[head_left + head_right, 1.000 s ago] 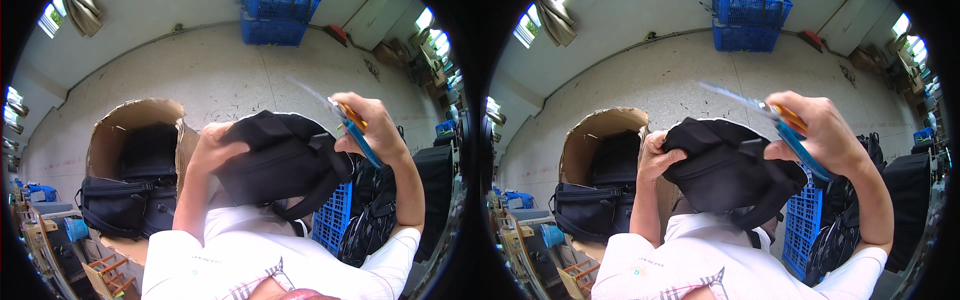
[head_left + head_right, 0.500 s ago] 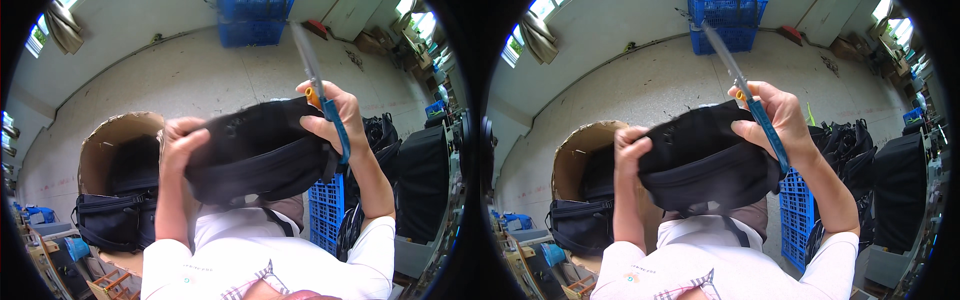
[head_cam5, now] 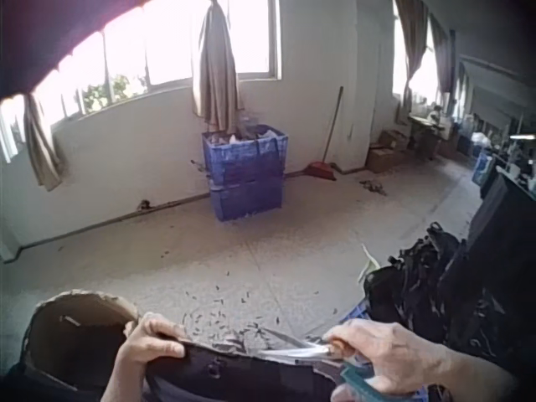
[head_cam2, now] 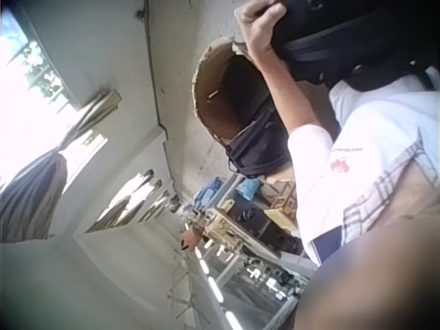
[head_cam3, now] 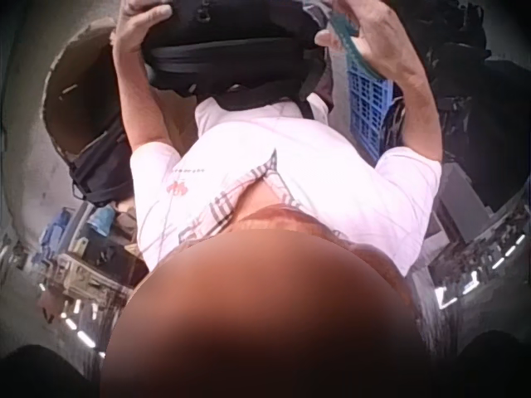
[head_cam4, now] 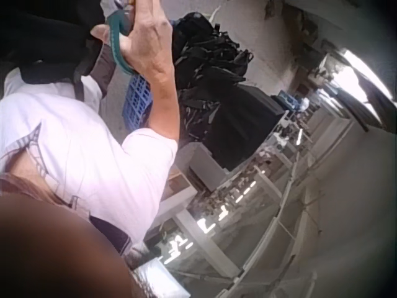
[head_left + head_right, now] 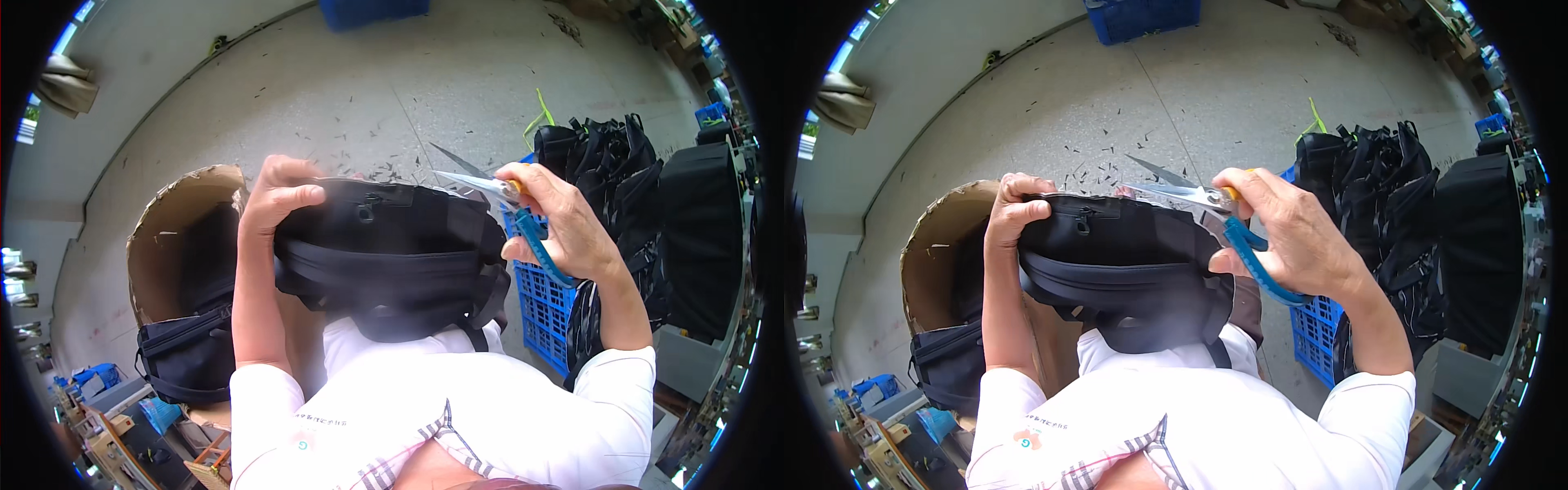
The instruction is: Cutting excess fabric from the edges of backpack components using scissors.
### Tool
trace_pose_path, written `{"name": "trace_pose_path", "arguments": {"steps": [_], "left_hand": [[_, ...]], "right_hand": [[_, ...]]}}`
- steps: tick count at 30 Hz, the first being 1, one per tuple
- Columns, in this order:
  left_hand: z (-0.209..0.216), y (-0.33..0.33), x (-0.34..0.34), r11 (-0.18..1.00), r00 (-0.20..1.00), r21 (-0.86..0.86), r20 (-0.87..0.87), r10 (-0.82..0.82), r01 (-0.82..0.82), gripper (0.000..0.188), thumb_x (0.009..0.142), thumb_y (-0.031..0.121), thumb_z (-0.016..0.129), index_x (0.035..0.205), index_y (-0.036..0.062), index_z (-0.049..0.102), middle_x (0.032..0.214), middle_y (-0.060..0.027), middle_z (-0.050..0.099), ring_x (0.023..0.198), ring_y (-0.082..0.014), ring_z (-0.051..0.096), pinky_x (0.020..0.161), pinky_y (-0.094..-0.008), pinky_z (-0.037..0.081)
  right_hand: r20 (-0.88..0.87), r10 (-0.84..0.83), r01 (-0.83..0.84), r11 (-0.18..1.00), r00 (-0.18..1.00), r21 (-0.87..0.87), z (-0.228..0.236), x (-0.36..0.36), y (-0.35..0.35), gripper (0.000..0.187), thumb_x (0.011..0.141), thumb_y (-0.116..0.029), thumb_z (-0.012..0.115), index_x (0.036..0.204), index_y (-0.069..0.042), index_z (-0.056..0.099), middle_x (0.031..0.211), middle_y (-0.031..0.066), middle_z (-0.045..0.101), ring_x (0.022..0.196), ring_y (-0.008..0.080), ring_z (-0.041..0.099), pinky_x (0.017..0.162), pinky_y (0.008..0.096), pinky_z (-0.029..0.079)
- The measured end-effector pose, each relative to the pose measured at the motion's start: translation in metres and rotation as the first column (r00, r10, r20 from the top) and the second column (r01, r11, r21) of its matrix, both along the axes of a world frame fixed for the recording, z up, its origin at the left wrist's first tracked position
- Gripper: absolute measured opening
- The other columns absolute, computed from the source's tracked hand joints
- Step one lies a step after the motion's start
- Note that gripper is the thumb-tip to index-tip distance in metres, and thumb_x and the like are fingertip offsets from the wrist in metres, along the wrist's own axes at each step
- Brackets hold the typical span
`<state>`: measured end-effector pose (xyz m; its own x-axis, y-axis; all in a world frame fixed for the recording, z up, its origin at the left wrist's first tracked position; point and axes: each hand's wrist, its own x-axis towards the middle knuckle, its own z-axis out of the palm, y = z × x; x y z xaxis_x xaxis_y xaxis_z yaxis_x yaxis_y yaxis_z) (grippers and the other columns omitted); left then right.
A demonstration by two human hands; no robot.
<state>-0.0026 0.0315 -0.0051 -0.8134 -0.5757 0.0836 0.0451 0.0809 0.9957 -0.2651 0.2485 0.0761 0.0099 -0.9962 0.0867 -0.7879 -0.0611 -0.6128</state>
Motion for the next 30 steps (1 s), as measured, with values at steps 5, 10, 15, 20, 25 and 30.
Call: {"name": "trace_pose_path", "arguments": {"steps": [5, 10, 15, 20, 25, 30], "left_hand": [[-0.005, -0.005, 0.001, 0.998, 0.998, 0.026, -0.005, -0.062, 0.062, 0.027, 0.063, 0.019, 0.073, 0.07, -0.0046, 0.064, 0.059, -0.0027, 0.058, 0.057, -0.0098, 0.051, 0.054, -0.0213, 0.04], [-0.007, -0.006, 0.006, 0.998, 0.998, -0.018, -0.021, -0.062, 0.062, 0.025, 0.062, 0.018, 0.073, 0.069, -0.0043, 0.063, 0.061, -0.0043, 0.059, 0.058, -0.0107, 0.053, 0.055, -0.0218, 0.041], [-0.01, -0.005, 0.013, 0.999, 0.998, 0.002, -0.041, -0.038, 0.039, 0.025, 0.063, 0.018, 0.072, 0.07, -0.0042, 0.063, 0.061, -0.0054, 0.06, 0.059, -0.0116, 0.054, 0.056, -0.0218, 0.041], [-0.011, -0.007, 0.015, 0.998, 0.998, 0.007, -0.032, -0.054, 0.054, 0.026, 0.063, 0.019, 0.071, 0.069, -0.0045, 0.063, 0.062, -0.0058, 0.06, 0.059, -0.0122, 0.054, 0.056, -0.022, 0.041], [-0.014, -0.007, 0.019, 0.998, 0.998, -0.049, -0.047, -0.043, 0.041, 0.025, 0.063, 0.019, 0.071, 0.069, -0.0045, 0.063, 0.06, -0.0049, 0.06, 0.058, -0.0113, 0.054, 0.055, -0.022, 0.041], [-0.009, -0.004, 0.017, 0.999, 0.999, -0.007, -0.022, -0.038, 0.038, 0.025, 0.063, 0.018, 0.072, 0.07, -0.0044, 0.063, 0.06, -0.0044, 0.059, 0.058, -0.0107, 0.053, 0.055, -0.0217, 0.04]], "right_hand": [[-0.077, -0.062, 0.067, 0.995, 0.995, 0.076, -0.003, -0.006, 0.025, 0.084, 0.059, -0.075, 0.055, 0.106, -0.005, 0.05, 0.082, 0.0084, 0.05, 0.066, 0.0174, 0.051, 0.059, 0.0282, 0.046], [-0.136, 0.021, 0.0, 0.989, 0.99, 0.147, 0.011, -0.001, 0.023, 0.077, 0.059, -0.059, 0.07, 0.108, -0.004, 0.049, 0.091, 0.0144, 0.056, 0.077, 0.0261, 0.058, 0.068, 0.0321, 0.05], [-0.269, 0.064, -0.039, 0.994, 0.961, 0.098, 0.009, 0.0, 0.02, 0.075, 0.06, -0.057, 0.07, 0.107, -0.003, 0.05, 0.088, 0.0144, 0.056, 0.078, 0.0274, 0.058, 0.07, 0.0336, 0.049], [-0.267, 0.049, -0.032, 0.997, 0.963, 0.069, 0.006, 0.005, 0.012, 0.071, 0.062, -0.055, 0.069, 0.105, -0.002, 0.051, 0.081, 0.0129, 0.057, 0.078, 0.0267, 0.059, 0.069, 0.0347, 0.048], [-0.341, 0.08, -0.057, 0.995, 0.937, 0.076, 0.015, 0.007, 0.008, 0.067, 0.063, -0.053, 0.07, 0.103, -0.002, 0.052, 0.08, 0.0134, 0.057, 0.076, 0.0264, 0.059, 0.067, 0.0336, 0.048], [-0.379, 0.098, -0.083, 0.995, 0.92, 0.057, 0.015, 0.005, 0.007, 0.063, 0.064, -0.05, 0.07, 0.1, -0.002, 0.053, 0.076, 0.0132, 0.057, 0.073, 0.0246, 0.059, 0.063, 0.0322, 0.048]]}}
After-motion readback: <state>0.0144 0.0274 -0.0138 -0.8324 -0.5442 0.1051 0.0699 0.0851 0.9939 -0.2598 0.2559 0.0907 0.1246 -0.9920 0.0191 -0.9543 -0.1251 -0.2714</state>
